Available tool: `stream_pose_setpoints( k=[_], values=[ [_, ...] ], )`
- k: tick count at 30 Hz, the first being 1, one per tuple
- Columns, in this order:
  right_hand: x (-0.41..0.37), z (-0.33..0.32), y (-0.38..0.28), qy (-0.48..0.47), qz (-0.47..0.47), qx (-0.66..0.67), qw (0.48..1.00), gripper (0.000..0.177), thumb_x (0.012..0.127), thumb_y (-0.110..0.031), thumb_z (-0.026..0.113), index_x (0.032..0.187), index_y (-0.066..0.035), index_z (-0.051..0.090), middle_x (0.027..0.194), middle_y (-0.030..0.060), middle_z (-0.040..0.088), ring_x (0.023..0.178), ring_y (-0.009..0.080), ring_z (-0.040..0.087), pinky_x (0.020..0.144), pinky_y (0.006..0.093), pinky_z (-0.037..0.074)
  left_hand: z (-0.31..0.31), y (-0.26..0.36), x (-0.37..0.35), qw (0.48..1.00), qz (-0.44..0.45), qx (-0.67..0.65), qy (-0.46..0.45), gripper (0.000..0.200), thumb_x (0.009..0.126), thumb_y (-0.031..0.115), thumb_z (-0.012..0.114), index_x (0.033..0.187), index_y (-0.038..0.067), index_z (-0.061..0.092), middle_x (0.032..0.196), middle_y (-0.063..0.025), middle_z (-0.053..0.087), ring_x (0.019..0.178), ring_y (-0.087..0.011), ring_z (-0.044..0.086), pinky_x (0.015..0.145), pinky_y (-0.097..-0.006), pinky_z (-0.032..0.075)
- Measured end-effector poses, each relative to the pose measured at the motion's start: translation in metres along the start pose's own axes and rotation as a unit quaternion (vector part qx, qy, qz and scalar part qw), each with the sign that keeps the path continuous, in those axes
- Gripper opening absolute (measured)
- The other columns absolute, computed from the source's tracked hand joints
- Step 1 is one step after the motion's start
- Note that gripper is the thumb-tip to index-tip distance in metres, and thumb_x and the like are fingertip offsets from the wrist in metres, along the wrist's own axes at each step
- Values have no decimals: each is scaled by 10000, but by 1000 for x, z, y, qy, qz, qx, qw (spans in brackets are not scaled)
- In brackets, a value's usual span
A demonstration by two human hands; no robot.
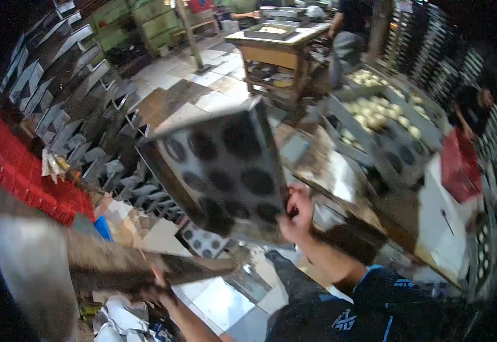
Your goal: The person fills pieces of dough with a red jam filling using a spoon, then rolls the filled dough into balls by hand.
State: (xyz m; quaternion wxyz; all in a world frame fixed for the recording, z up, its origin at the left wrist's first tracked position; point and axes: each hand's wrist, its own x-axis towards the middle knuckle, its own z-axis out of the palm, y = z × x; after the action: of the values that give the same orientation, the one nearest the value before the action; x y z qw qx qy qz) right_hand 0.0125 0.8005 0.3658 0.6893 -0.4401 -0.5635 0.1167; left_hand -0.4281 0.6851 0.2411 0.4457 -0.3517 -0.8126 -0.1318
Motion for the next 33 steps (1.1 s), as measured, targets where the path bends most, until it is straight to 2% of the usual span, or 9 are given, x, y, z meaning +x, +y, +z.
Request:
stream_pose_setpoints(
  k=[8, 11, 13, 15, 16, 17, 22, 27, 33],
  values=[
    [-62, -411, -109, 266, 227, -5, 937, 292, 820, -83, 580, 1104, -15, 569, 1032, 90, 606, 859, 189, 585, 800, 305, 476, -146, 35, 51, 970, -60, -203, 115, 984, 765, 685, 625, 1368, -46, 359, 1269, -258, 470, 1140, -417, 446, 962, -513, 363],
    [-77, -512, -192, 277, 128, 80, 949, 497, 884, -329, 559, 1260, -6, 512, 1147, 121, 582, 897, 240, 607, 787, 328, 529, -150, 24, -21, 957, -114, -267, 18, 866, 795, 609, 644, 1355, -10, 413, 1264, -230, 488, 1169, -398, 439, 969, -515, 367],
    [-95, -562, -249, 235, 42, -172, 956, 493, 882, -458, 549, 1113, -23, 584, 1002, 85, 621, 830, 218, 608, 735, 333, 518, -148, 22, -96, 943, -143, -251, -164, 833, 769, 551, 692, 1350, 12, 438, 1272, -230, 482, 1194, -404, 420, 983, -526, 359],
    [-113, -641, -260, 308, -33, -593, 743, 477, 868, -496, 558, 990, -39, 626, 894, 56, 639, 783, 212, 611, 702, 338, 507, -110, 8, -193, 913, -97, -226, -325, 771, 746, 504, 722, 1318, 47, 481, 1256, -247, 473, 1183, -419, 413, 983, -532, 363],
    [-118, -686, -277, 457, 53, -286, 840, 339, 803, -335, 536, 969, -46, 594, 904, 82, 630, 796, 238, 617, 716, 366, 520, -142, 14, -217, 873, -100, -229, -419, 743, 724, 528, 729, 1286, 91, 512, 1211, -264, 485, 1156, -426, 426, 971, -528, 382],
    [-125, -731, -288, 546, 127, 60, 826, 248, 738, -175, 513, 948, -52, 563, 914, 107, 621, 809, 264, 623, 730, 393, 533, -160, 24, -244, 822, -128, -228, -507, 729, 699, 581, 718, 1249, 132, 552, 1167, -272, 507, 1147, -421, 436, 959, -530, 394],
    [-119, -813, -326, 609, 73, -10, 790, 313, 743, -259, 595, 1002, -85, 570, 948, 55, 622, 778, 221, 612, 618, 336, 502, -226, 94, -375, 645, 107, -266, -709, 568, 730, 492, 656, 1091, 54, 680, 1096, -204, 661, 1046, -385, 589, 910, -435, 450],
    [-158, -942, -304, 657, 172, -35, 733, 416, 644, -344, 687, 1015, -216, 547, 1002, -21, 573, 797, 156, 546, 541, 265, 394, -339, 198, -452, 510, 49, -365, -777, 444, 766, 310, 689, 1070, -12, 663, 1026, -199, 672, 975, -318, 615, 867, -397, 464],
    [-170, -1062, -218, 673, 172, 47, 718, 452, 693, -209, 638, 1111, -157, 476, 970, 53, 480, 823, 239, 510, 639, 405, 427, -381, 269, -435, 541, 133, -540, -631, 434, 800, 227, 694, 1135, -32, 601, 945, -140, 649, 924, -220, 589, 828, -336, 465]
  ],
)
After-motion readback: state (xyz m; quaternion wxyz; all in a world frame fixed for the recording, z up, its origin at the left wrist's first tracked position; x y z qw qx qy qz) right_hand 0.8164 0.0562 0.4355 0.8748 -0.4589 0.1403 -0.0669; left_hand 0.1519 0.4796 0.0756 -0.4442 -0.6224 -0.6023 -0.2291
